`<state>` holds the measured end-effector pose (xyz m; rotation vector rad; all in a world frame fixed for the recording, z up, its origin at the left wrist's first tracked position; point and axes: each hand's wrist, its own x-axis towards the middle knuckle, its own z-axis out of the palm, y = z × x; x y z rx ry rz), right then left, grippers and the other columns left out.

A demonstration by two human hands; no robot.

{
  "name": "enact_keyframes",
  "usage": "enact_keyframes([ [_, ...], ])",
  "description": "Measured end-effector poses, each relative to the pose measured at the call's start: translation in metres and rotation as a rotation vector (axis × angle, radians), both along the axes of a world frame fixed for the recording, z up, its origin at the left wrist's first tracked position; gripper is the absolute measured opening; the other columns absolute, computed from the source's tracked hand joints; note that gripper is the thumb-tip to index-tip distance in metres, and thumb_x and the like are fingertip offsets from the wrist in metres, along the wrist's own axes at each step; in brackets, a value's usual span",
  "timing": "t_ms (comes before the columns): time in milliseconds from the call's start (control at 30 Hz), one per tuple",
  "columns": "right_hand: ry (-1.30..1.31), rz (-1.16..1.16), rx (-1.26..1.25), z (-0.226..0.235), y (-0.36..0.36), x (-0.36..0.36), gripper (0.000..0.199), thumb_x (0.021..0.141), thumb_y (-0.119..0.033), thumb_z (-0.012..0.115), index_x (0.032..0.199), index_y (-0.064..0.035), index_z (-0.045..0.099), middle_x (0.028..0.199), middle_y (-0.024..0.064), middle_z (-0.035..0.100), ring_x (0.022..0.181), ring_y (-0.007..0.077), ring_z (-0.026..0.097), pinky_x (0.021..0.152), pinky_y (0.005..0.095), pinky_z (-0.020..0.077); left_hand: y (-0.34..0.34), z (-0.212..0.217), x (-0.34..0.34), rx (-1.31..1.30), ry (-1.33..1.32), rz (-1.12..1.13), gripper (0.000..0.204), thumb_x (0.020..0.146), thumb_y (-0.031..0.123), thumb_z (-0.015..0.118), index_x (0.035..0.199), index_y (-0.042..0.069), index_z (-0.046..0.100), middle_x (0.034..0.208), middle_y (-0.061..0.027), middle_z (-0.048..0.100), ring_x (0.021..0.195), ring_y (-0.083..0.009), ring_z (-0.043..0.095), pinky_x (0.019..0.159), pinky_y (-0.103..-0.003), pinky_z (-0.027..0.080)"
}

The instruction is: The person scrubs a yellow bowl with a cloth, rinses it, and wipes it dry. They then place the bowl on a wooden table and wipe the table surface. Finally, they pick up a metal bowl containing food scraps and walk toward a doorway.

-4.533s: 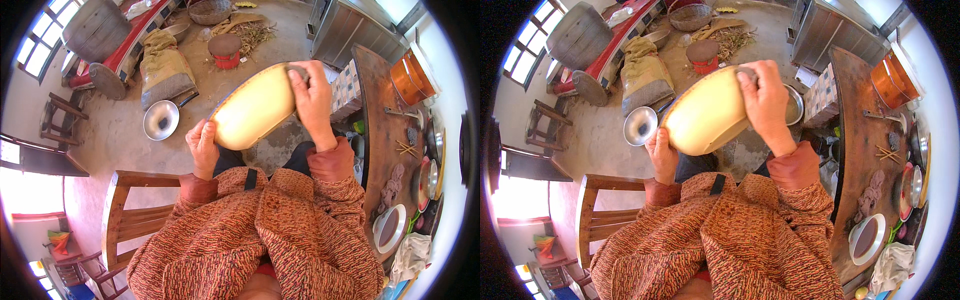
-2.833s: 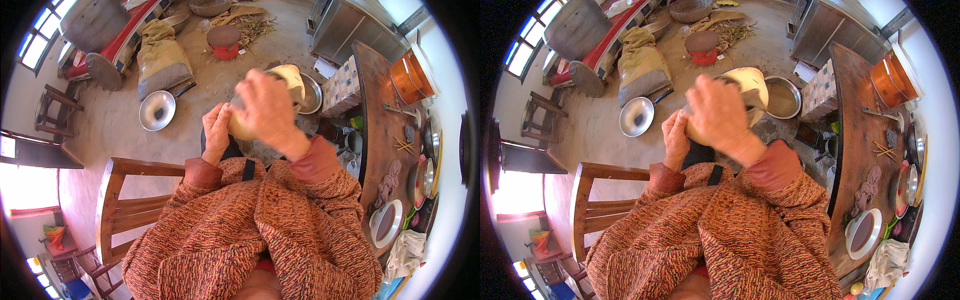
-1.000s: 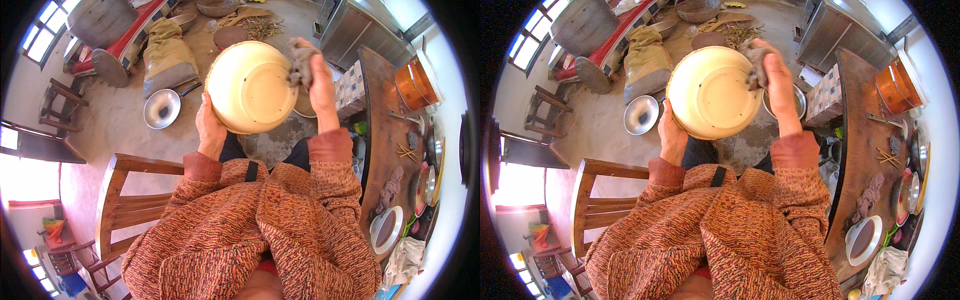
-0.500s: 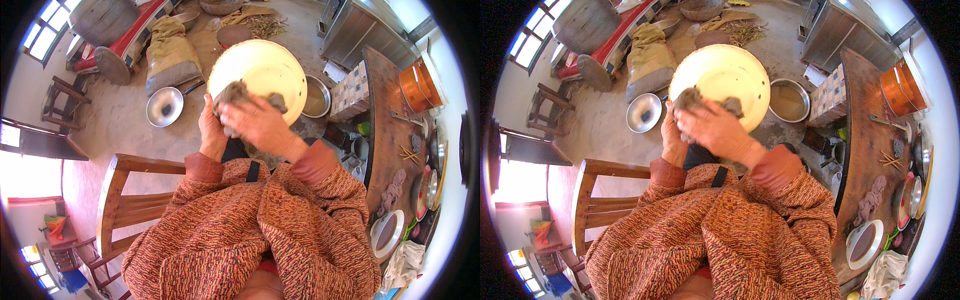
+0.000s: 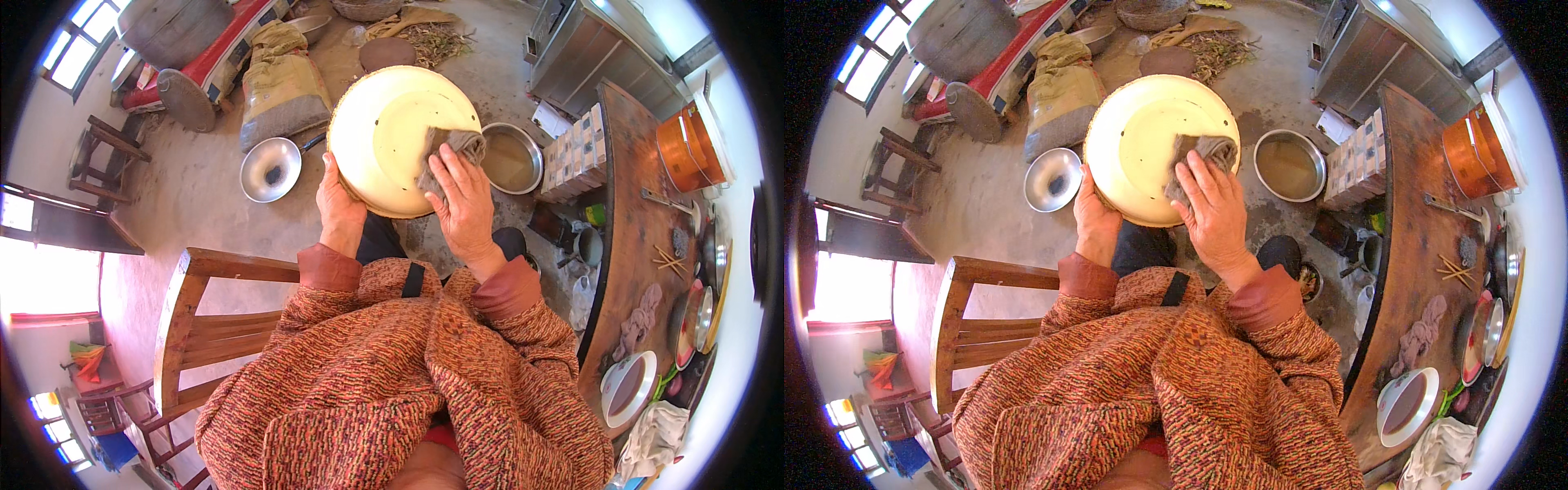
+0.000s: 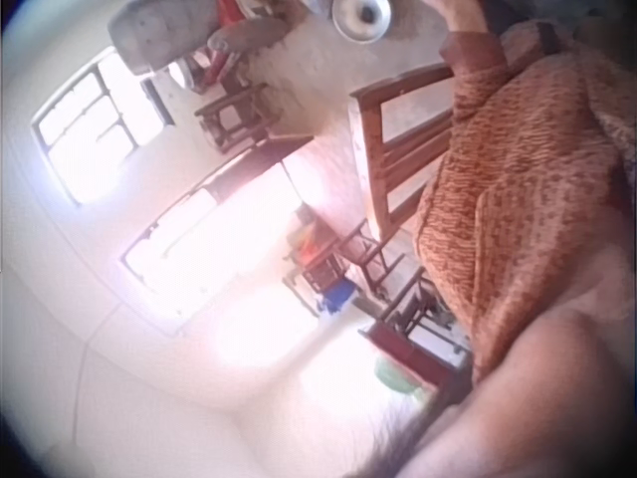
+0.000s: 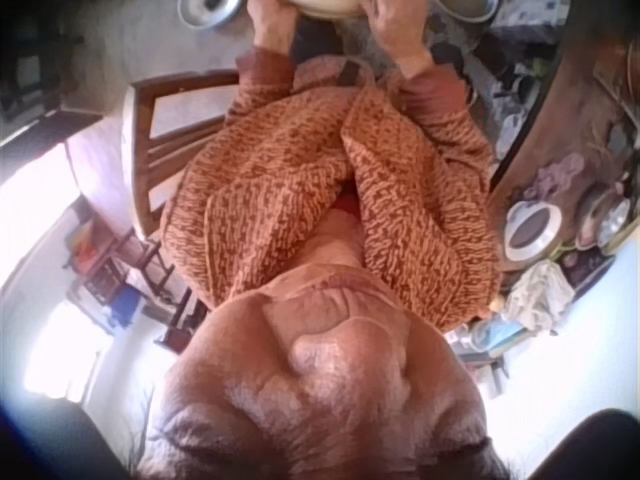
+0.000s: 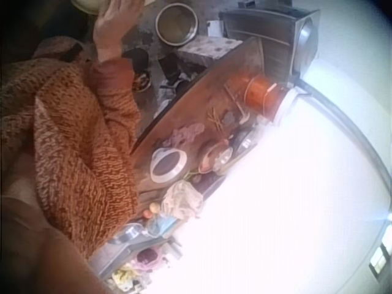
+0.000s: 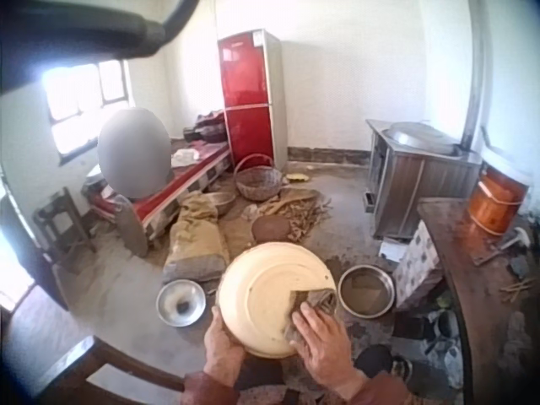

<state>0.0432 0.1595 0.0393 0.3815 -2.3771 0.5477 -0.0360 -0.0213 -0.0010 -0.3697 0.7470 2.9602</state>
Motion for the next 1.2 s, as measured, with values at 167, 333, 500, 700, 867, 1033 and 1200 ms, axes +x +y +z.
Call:
enact_keyframes([
  [167, -0.161, 0.276, -0.020, 0.009, -0.002, 0.018, 0.038, 0.084, -0.026, 0.056, 0.120, -0.0130, 0.055, 0.130, 0.0042, 0.048, 0.116, 0.0252, 0.045, 0.095, 0.0461, 0.0332, -0.009, -0.013, -0.006, 0.050, -0.018, 0.026, 0.042, 0.094, 0.036, 0.045, 0.120, 0.004, 0.051, 0.122, -0.0072, 0.054, 0.110, -0.0213, 0.051, 0.097, -0.037, 0.039],
  [333, -0.683, 0.510, -0.685, -0.005, 0.016, 0.031, 0.033, 0.092, -0.033, 0.048, 0.111, -0.0080, 0.059, 0.114, 0.0033, 0.059, 0.102, 0.0199, 0.055, 0.087, 0.0357, 0.0408, -0.017, -0.004, -0.009, 0.056, -0.018, 0.072, 0.042, 0.093, 0.038, 0.045, 0.120, 0.006, 0.051, 0.122, -0.0060, 0.055, 0.111, -0.0218, 0.051, 0.098, -0.038, 0.039],
  [500, -0.611, 0.157, -1.614, -0.050, 0.060, 0.022, 0.036, 0.094, -0.034, 0.046, 0.111, -0.0039, 0.056, 0.108, 0.0055, 0.060, 0.092, 0.0180, 0.058, 0.083, 0.0318, 0.0453, -0.025, -0.001, -0.012, 0.114, 0.002, 0.043, 0.042, 0.092, 0.038, 0.047, 0.120, 0.007, 0.052, 0.121, -0.0052, 0.055, 0.111, -0.0216, 0.051, 0.097, -0.039, 0.040],
  [700, -0.163, 0.535, -1.601, 0.058, 0.076, 0.002, 0.050, 0.096, -0.042, 0.033, 0.125, -0.0039, 0.043, 0.121, 0.0090, 0.053, 0.111, 0.0223, 0.051, 0.096, 0.0389, 0.0392, -0.021, -0.003, -0.008, 0.085, 0.061, 0.023, 0.042, 0.092, 0.038, 0.048, 0.120, 0.007, 0.052, 0.122, -0.0048, 0.055, 0.112, -0.0213, 0.051, 0.097, -0.039, 0.039],
  [867, -0.257, 0.374, -0.926, 0.072, 0.057, -0.028, 0.043, 0.093, -0.042, 0.042, 0.117, -0.0096, 0.055, 0.127, 0.0094, 0.049, 0.119, 0.0242, 0.044, 0.100, 0.0403, 0.0354, -0.008, 0.004, -0.003, 0.109, 0.071, -0.065, 0.041, 0.092, 0.038, 0.047, 0.120, 0.007, 0.052, 0.122, -0.0048, 0.055, 0.112, -0.0215, 0.051, 0.098, -0.039, 0.039],
  [1033, -0.005, 0.239, -0.585, 0.027, 0.019, -0.022, 0.038, 0.093, -0.035, 0.046, 0.120, -0.0095, 0.055, 0.139, 0.0136, 0.038, 0.131, 0.0296, 0.030, 0.107, 0.0401, 0.0221, -0.006, 0.012, -0.003, 0.146, -0.086, -0.041, 0.041, 0.093, 0.038, 0.046, 0.119, 0.007, 0.053, 0.123, -0.0059, 0.054, 0.112, -0.0222, 0.051, 0.099, -0.039, 0.038],
  [1200, 0.039, -0.020, -0.392, -0.008, -0.009, 0.011, 0.041, 0.093, -0.030, 0.046, 0.125, -0.0043, 0.049, 0.138, 0.0168, 0.037, 0.126, 0.0333, 0.035, 0.103, 0.0414, 0.0268, -0.009, -0.005, -0.005, 0.136, -0.090, -0.007, 0.042, 0.093, 0.039, 0.044, 0.119, 0.007, 0.053, 0.124, -0.0065, 0.054, 0.113, -0.0238, 0.050, 0.099, -0.041, 0.037],
])
